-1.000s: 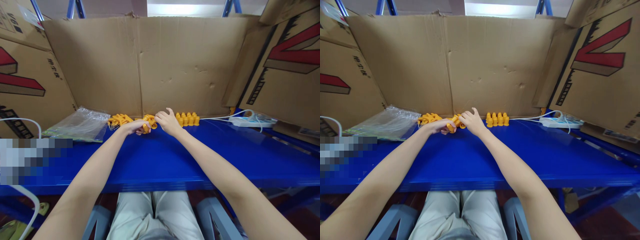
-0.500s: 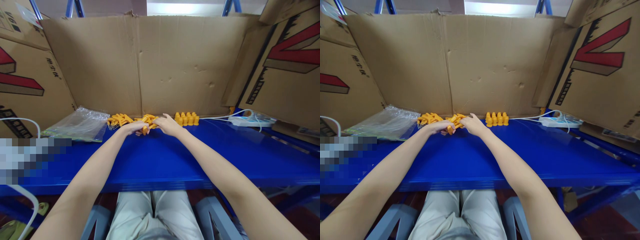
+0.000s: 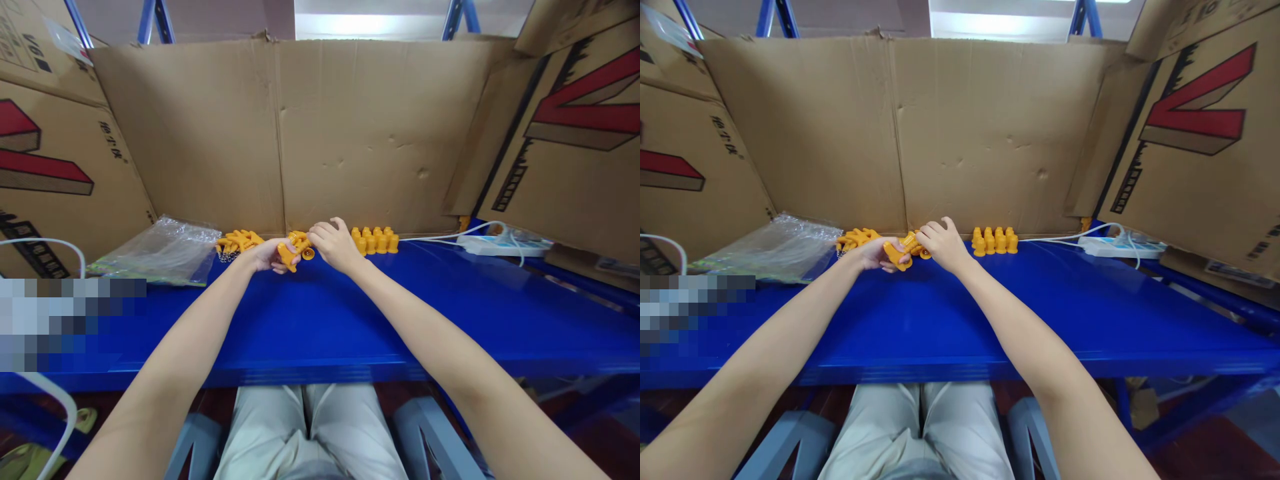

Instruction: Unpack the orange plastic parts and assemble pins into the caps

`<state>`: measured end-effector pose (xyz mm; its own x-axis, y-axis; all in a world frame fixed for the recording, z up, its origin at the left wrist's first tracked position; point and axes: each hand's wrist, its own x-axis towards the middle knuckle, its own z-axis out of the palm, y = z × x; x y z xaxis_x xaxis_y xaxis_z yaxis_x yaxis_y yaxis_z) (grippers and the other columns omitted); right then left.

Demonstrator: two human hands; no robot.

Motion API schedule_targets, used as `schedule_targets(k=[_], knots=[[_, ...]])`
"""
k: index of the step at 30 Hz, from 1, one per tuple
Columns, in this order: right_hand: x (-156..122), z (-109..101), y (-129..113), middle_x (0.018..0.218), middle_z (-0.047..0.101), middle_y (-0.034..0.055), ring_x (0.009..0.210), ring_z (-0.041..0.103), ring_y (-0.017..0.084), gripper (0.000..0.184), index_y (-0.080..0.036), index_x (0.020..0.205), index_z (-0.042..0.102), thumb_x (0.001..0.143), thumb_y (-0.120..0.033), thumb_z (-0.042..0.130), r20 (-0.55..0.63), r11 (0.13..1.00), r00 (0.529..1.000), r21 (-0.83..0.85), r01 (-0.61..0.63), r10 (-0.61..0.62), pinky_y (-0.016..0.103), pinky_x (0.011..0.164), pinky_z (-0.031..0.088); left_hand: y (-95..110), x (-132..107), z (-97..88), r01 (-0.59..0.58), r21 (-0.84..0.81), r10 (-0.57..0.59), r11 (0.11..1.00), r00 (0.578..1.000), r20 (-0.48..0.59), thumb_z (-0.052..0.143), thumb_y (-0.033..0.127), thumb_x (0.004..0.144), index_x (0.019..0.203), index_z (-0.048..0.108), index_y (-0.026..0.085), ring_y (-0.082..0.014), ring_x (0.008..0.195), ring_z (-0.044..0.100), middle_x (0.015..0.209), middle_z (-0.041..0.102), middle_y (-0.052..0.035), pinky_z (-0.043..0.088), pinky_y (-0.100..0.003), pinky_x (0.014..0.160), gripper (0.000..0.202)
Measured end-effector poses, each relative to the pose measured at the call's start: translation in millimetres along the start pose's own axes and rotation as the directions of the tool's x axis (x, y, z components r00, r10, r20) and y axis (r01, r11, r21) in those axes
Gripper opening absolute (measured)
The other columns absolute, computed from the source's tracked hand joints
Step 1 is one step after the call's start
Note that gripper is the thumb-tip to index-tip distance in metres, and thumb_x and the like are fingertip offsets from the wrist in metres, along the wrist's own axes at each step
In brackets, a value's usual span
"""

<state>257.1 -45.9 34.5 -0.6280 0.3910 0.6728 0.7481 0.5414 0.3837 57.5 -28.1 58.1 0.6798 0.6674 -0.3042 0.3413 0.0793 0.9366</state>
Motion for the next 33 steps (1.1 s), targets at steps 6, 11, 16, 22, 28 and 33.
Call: schedule_targets(k=[6,11,16,22,28,33], knots=[[-7.5,8.6,5.9,0.1,0.066,0.0126,0.093,0.055,0.022,0.022,-0.013,0.104,0.057,0.093,-0.021,0.04,0.018,0.989,0.995,0.111,0.098,-0.1,0.04,0.094,0.027,-3.6,1.2,-1.1,0.052,0.049,-0.049,0.997,0.997,-0.051,0.047,0.035,0.068,0.053,0.049,0.017,-0.0073,0.033,0.022,0.041,0.035,0.0002,0.022,-0.023,0.036,0.023],[-9.2,12.7,3.3,0.111,0.065,0.0132,0.1,0.056,0.022,0.024,-0.013,0.108,0.056,0.095,-0.027,0.041,0.056,0.98,0.99,0.163,0.115,-0.126,0.041,0.099,0.025,-10.3,1.8,-6.7,0.018,0.017,-0.017,1.0,0.999,-0.039,0.049,0.032,0.062,0.053,0.049,0.017,-0.0069,0.032,0.02,0.039,0.034,0.0006,0.021,-0.022,0.036,0.018],[-5.5,12.8,0.3,0.105,0.066,0.0128,0.096,0.056,0.022,0.02,-0.013,0.103,0.057,0.094,-0.023,0.042,0.08,0.988,0.99,0.107,0.109,-0.117,0.042,0.098,0.024,-11.6,1.1,-9.5,0.014,0.005,-0.014,1.0,0.999,-0.044,0.05,0.033,0.064,0.055,0.049,0.017,-0.0066,0.032,0.02,0.04,0.036,0.0005,0.02,-0.022,0.036,0.019],[-4.0,13.1,4.0,0.096,0.065,0.0114,0.089,0.054,0.022,0.021,-0.014,0.099,0.056,0.092,-0.014,0.037,-0.014,0.997,0.997,0.004,0.077,-0.077,0.041,0.092,0.026,-8.7,4.7,-12.9,-0.012,-0.001,0.012,1.0,0.999,0.049,0.049,0.03,0.062,0.057,0.051,0.014,-0.0064,0.031,0.026,0.044,0.042,-0.0006,0.026,-0.023,0.036,0.016],[-9.7,17.7,7.9,0.095,0.064,0.0142,0.086,0.053,0.024,0.028,-0.011,0.108,0.053,0.094,-0.032,0.043,-0.006,0.991,0.997,0.109,0.079,-0.079,0.035,0.077,0.032,-9.3,5.2,-13.3,-0.015,-0.011,0.016,1.0,0.997,0.07,0.048,0.029,0.062,0.056,0.052,0.013,-0.0062,0.031,0.027,0.046,0.043,-0.0012,0.027,-0.024,0.037,0.017],[-11.7,16.9,6.9,0.107,0.063,0.0154,0.094,0.053,0.024,0.033,-0.01,0.117,0.05,0.096,-0.033,0.04,0.021,0.981,0.995,0.172,0.088,-0.093,0.036,0.08,0.032,-9.3,2.8,-11.7,-0.001,-0.008,0.001,1.0,0.999,0.038,0.046,0.028,0.064,0.057,0.051,0.014,-0.0064,0.031,0.026,0.046,0.043,-0.0011,0.027,-0.023,0.037,0.016]])
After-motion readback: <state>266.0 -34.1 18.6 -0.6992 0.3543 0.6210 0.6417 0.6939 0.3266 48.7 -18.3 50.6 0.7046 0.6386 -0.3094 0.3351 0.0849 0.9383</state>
